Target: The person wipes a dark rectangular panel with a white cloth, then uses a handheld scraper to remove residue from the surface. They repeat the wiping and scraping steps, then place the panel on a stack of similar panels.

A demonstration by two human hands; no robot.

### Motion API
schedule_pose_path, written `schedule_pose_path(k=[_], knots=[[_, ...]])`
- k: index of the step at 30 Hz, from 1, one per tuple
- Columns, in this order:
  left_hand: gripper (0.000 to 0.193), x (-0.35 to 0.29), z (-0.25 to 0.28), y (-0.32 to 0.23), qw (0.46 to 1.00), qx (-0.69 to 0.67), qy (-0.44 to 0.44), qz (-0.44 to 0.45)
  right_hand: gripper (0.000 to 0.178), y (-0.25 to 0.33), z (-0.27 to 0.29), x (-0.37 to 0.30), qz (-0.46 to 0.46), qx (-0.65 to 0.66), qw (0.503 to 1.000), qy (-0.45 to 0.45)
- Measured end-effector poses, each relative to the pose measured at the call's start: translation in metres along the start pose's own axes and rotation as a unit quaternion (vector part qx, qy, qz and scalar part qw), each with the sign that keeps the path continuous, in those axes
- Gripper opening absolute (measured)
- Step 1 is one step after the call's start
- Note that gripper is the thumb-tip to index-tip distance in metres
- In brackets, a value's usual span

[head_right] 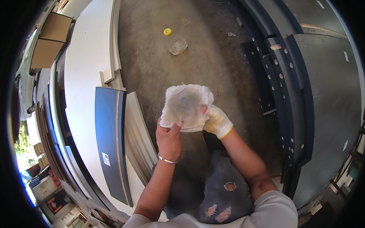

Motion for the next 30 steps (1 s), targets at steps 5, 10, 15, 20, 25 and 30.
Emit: schedule_pose_path(k=[5,10,15,20,25,30], knots=[[0.052,0.059,0.039,0.007,0.993,0.068,-0.099,-0.003,0.055,0.036,0.029,-0.01,0.095,0.004,0.981,-0.17],[0.067,0.194,0.023,0.0,0.926,0.34,-0.072,-0.145,0.062,0.062,0.044,-0.022,0.16,0.024,0.976,-0.142],[0.089,0.312,0.002,-0.013,0.848,0.495,-0.109,-0.156,0.065,0.07,0.058,-0.032,0.171,0.029,0.982,-0.08],[0.093,0.381,-0.001,-0.021,0.868,0.447,0.026,-0.215,0.06,0.073,0.058,-0.045,0.179,0.071,0.98,-0.048],[0.075,0.363,0.001,-0.013,0.831,0.541,-0.009,-0.129,0.052,0.076,0.068,-0.046,0.19,0.056,0.971,-0.131],[0.079,0.309,0.008,-0.001,0.841,0.525,-0.039,-0.126,0.041,0.083,0.079,-0.047,0.15,-0.313,0.877,-0.332]])
Point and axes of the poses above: each hand's wrist, its own x-axis towards the middle knuckle, its own z-axis out of the back of the hand, y = z × x, the point moved 4 cm from there along x, towards the middle knuckle, and after that the axes turned 7 degrees about y, right-handed, at the moved point
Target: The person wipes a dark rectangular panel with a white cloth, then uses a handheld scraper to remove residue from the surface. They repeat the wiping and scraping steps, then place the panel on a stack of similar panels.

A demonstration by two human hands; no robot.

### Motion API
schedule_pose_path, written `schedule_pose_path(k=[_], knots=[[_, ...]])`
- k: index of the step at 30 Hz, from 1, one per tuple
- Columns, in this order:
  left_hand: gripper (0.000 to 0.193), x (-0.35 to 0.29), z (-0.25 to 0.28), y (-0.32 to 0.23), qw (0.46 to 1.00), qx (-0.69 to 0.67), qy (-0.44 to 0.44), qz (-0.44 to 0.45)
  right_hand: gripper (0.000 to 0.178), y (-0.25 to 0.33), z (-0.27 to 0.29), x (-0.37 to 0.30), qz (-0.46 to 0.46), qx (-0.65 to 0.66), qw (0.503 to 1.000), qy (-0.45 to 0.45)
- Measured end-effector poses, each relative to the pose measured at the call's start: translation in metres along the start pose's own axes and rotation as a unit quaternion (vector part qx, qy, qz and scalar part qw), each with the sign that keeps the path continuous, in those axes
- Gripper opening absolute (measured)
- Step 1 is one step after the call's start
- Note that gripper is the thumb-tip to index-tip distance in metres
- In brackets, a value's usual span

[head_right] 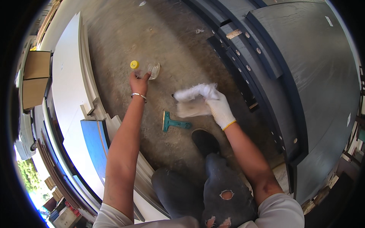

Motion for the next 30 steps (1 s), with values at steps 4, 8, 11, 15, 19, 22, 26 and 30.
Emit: schedule_pose_path(k=[4,8,11,15,19,22,26,30], knots=[[0.077,-0.071,0.003,-0.008,0.996,0.018,-0.049,0.076,0.046,0.003,-0.009,-0.007,0.018,0.225,0.974,0.021],[0.07,-0.188,0.005,-0.067,0.952,0.064,-0.021,-0.298,0.048,0.015,-0.016,-0.018,0.049,0.202,0.977,0.04],[0.072,-0.243,-0.008,-0.09,0.882,0.187,0.148,-0.406,0.05,0.023,-0.015,-0.024,0.043,0.224,0.973,0.042],[0.071,-0.238,-0.002,-0.072,0.855,0.388,0.336,-0.072,0.054,0.038,-0.004,-0.03,0.073,0.164,0.984,-0.006],[0.069,-0.234,0.016,-0.083,0.903,0.309,0.288,-0.078,0.047,0.046,0.0,-0.033,0.078,0.18,0.981,-0.006],[0.06,-0.226,0.018,-0.108,0.923,0.174,0.15,-0.309,0.037,0.044,-0.003,-0.034,0.03,0.315,0.949,0.009],[0.066,-0.208,-0.009,-0.104,0.824,0.352,0.262,-0.359,0.038,0.04,-0.007,-0.032,-0.011,0.375,0.926,0.045],[0.073,-0.192,-0.011,-0.076,0.803,0.479,0.348,-0.073,0.039,0.041,-0.002,-0.029,0.007,0.35,0.936,0.029]])
Point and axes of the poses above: each hand's wrist, its own x-axis towards the middle knuckle, its own z-axis out of the back of the hand, y = z × x, the point moved 4 cm from there along x, towards the middle knuckle, and after that the axes turned 7 degrees about y, right-handed, at the moved point
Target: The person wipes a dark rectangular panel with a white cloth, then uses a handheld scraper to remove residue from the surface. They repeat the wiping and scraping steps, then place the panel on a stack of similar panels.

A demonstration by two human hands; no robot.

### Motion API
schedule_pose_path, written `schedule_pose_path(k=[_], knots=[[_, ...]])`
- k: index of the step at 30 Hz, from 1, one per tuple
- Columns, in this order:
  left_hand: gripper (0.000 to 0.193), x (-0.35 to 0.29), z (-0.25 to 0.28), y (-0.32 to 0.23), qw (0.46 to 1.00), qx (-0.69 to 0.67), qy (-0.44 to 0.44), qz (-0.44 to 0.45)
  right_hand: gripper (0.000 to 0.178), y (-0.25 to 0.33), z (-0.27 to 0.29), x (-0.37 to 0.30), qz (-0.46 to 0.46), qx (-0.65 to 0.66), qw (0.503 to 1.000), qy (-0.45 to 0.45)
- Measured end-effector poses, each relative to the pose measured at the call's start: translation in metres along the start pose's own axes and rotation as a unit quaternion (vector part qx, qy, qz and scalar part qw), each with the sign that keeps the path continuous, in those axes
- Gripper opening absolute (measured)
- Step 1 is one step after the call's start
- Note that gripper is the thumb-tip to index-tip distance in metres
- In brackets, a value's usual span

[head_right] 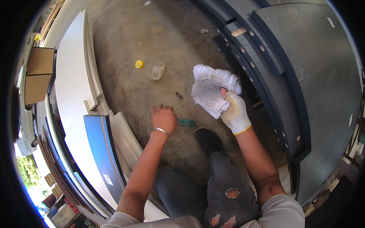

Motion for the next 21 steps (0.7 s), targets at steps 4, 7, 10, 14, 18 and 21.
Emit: schedule_pose_path(k=[4,7,10,14,18,21], knots=[[0.052,-0.018,0.019,-0.009,0.875,-0.238,-0.394,-0.152,0.039,0.004,0.002,0.002,0.014,-0.023,0.999,-0.02],[0.046,-0.012,0.004,-0.031,0.878,-0.041,-0.37,-0.3,0.04,0.003,-0.004,0.005,-0.012,0.029,0.998,0.058],[0.057,0.015,-0.029,-0.008,0.992,0.084,-0.067,-0.071,0.042,0.012,0.003,0.006,0.045,-0.087,0.995,-0.023],[0.057,0.011,-0.01,0.024,0.936,-0.176,-0.297,-0.072,0.044,0.018,0.002,0.008,0.043,-0.075,0.996,-0.01],[0.057,0.027,0.031,0.051,0.839,-0.282,-0.461,-0.062,0.047,0.019,-0.004,0.007,0.032,-0.013,0.999,0.036],[0.059,0.025,0.039,0.031,0.791,-0.247,-0.527,-0.191,0.049,0.016,-0.006,0.009,0.028,-0.01,0.999,0.041]])
Point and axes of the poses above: each hand's wrist, its own x-axis towards the middle knuckle, its own z-axis out of the back of the hand, y = z × x, the point moved 4 cm from there along x, towards the middle knuckle, and after that the axes turned 7 degrees about y, right-handed, at the moved point
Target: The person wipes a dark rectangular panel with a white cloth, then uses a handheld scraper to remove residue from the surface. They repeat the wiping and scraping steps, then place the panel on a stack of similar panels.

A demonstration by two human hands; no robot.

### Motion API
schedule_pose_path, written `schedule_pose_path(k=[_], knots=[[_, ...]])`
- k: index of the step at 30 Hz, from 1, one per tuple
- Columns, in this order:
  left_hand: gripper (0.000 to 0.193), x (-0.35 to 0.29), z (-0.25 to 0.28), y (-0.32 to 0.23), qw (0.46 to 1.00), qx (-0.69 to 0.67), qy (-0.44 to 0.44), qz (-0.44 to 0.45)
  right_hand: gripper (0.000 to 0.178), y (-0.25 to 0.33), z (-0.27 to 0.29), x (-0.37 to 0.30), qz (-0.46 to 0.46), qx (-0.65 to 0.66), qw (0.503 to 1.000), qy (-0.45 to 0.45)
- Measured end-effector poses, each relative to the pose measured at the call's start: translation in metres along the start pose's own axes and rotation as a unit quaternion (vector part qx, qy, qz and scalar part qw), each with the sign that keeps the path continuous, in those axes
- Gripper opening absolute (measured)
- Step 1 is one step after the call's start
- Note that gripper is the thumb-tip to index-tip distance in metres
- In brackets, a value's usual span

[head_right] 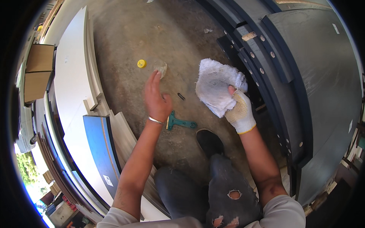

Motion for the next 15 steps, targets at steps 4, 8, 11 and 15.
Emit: schedule_pose_path(k=[4,8,11,15], knots=[[0.063,-0.032,-0.04,-0.028,0.92,0.121,0.339,-0.159,0.051,-0.003,-0.001,0.001,-0.001,0.035,0.999,0.012],[0.066,-0.045,-0.032,-0.015,0.945,0.112,0.305,0.047,0.052,-0.001,0.004,0.0,0.007,0.015,1.0,-0.015],[0.07,-0.049,-0.022,-0.024,0.981,0.038,0.181,0.054,0.055,0.001,0.006,0.0,-0.002,0.01,1.0,-0.02],[0.075,-0.054,-0.021,-0.01,0.985,0.054,0.09,0.133,0.06,0.002,0.004,0.004,0.0,0.057,0.998,0.012]])
Point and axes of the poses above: each hand's wrist, its own x-axis towards the middle knuckle, its own z-axis out of the back of the hand, y = z × x, the point moved 4 cm from there along x, towards the middle knuckle, and after that the axes turned 7 degrees about y, right-handed, at the moved point
